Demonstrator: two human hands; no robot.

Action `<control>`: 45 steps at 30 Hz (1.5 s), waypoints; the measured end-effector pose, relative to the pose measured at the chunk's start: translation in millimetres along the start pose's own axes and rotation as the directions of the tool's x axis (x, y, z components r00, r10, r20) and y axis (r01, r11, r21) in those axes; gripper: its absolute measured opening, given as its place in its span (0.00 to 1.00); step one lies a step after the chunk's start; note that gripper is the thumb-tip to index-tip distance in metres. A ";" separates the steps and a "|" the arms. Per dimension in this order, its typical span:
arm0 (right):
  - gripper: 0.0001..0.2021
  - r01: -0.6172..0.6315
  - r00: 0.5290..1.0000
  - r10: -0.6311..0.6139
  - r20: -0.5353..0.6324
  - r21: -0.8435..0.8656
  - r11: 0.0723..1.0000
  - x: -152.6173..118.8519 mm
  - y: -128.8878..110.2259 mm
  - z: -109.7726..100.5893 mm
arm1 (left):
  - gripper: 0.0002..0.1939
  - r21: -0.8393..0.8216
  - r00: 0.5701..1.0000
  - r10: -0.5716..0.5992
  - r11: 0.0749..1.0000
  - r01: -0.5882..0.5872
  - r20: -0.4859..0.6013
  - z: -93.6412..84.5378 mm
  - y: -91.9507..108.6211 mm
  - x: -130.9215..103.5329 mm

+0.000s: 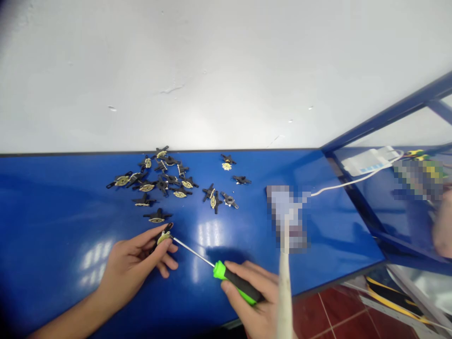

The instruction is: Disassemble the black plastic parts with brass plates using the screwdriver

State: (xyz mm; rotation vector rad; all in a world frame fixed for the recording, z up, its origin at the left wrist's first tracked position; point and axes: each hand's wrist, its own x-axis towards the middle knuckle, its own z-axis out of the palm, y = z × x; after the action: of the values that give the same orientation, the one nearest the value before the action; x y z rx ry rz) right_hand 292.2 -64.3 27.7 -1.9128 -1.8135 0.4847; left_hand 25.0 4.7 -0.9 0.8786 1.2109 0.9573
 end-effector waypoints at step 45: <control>0.19 -0.317 0.927 0.376 -0.009 0.520 0.793 -3.2 -12.3 31.3 | 0.23 0.401 0.981 0.193 0.899 -0.179 0.005 0.1 -4.1 5.0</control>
State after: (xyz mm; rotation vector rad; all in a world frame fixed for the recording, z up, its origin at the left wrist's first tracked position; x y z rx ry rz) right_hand 264.7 -64.4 8.2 -1.8354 -1.1010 0.8670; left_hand 26.1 7.9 -6.5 1.3276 1.3978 0.8908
